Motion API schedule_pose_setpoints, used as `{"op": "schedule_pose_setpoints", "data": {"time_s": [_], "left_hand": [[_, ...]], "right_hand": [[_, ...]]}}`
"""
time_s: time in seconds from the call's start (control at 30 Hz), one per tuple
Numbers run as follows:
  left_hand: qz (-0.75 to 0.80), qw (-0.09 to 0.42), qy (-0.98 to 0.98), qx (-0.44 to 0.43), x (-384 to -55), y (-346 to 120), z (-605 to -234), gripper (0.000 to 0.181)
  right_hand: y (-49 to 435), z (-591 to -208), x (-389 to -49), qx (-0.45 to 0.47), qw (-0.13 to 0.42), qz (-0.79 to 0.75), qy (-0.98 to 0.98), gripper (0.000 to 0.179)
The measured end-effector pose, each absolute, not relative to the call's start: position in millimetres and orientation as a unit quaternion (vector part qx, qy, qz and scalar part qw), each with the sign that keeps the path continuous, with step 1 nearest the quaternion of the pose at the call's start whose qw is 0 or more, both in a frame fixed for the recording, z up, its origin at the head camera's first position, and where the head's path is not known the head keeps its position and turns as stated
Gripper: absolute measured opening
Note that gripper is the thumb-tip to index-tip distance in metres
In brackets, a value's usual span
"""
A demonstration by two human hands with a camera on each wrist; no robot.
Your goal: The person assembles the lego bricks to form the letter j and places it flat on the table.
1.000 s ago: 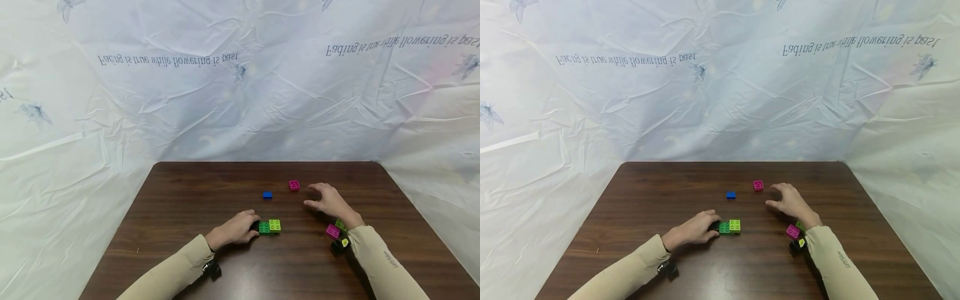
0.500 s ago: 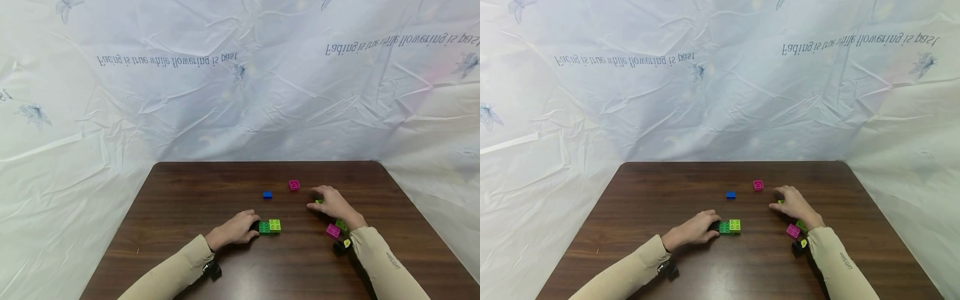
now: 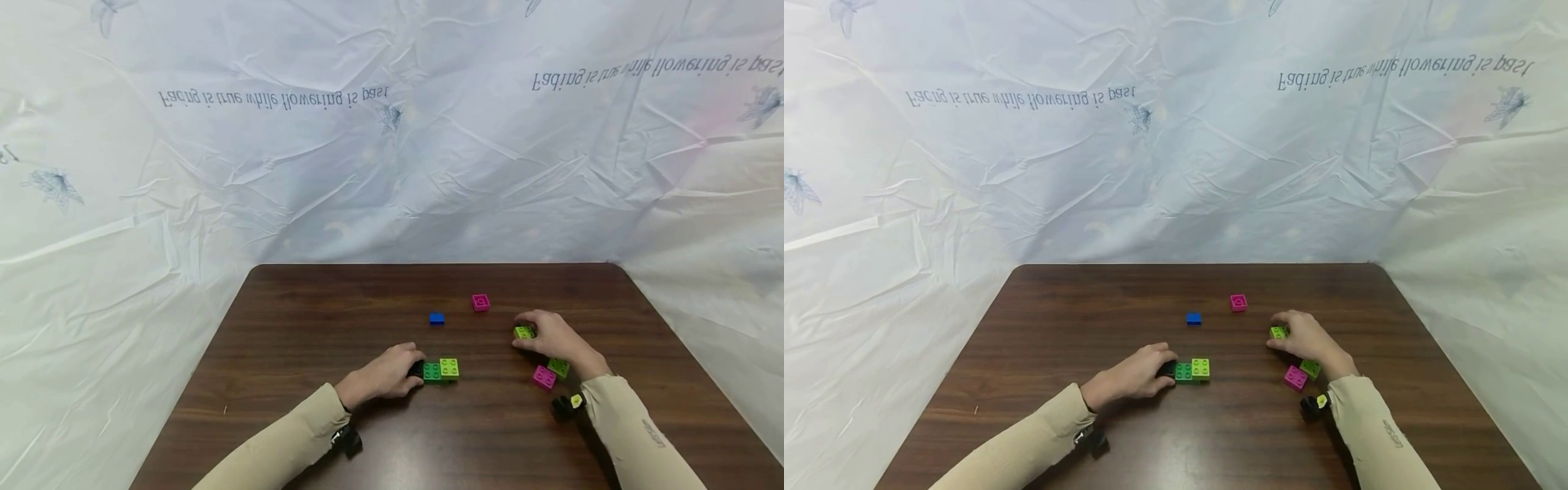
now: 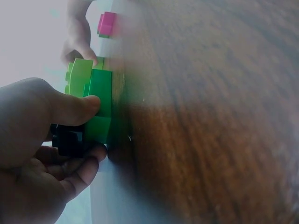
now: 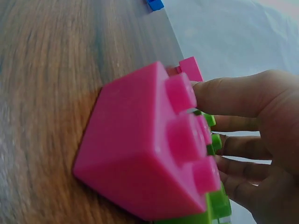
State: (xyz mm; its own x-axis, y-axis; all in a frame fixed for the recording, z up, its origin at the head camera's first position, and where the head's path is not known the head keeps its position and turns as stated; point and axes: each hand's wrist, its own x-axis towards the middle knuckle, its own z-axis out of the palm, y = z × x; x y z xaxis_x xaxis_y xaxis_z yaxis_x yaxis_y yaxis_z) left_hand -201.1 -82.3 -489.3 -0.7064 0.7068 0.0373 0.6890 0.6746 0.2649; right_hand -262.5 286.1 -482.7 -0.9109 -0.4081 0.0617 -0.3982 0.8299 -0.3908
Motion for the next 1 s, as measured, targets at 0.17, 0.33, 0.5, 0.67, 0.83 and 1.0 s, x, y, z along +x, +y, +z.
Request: {"op": "schedule_pose_setpoints", "data": {"time_s": [0.17, 0.33, 0.5, 0.67, 0.83, 1.0], "left_hand": [[0.134, 0.032, 0.912, 0.386, -200.1, -82.4, -488.8, 0.039], [0.133, 0.031, 0.912, 0.386, -200.7, -82.7, -489.0, 0.038], [0.132, 0.034, 0.913, 0.384, -201.3, -82.7, -489.0, 0.037], [0.130, 0.036, 0.915, 0.380, -201.4, -82.1, -488.5, 0.037], [0.127, 0.039, 0.917, 0.377, -201.7, -81.6, -488.9, 0.038], [0.128, 0.041, 0.917, 0.374, -201.7, -81.4, -489.0, 0.039]], "right_hand": [[287.6, -484.0, -260.9, -0.209, 0.015, -0.202, 0.957, 0.048], [287.8, -483.9, -260.7, -0.211, 0.015, -0.200, 0.957, 0.044], [287.7, -482.9, -261.5, -0.207, 0.026, -0.193, 0.959, 0.044], [287.5, -484.6, -262.5, -0.203, 0.029, -0.183, 0.962, 0.046], [287.6, -484.6, -262.7, -0.202, 0.029, -0.178, 0.963, 0.047], [288.3, -484.3, -261.7, -0.212, 0.022, -0.175, 0.961, 0.045]]}}
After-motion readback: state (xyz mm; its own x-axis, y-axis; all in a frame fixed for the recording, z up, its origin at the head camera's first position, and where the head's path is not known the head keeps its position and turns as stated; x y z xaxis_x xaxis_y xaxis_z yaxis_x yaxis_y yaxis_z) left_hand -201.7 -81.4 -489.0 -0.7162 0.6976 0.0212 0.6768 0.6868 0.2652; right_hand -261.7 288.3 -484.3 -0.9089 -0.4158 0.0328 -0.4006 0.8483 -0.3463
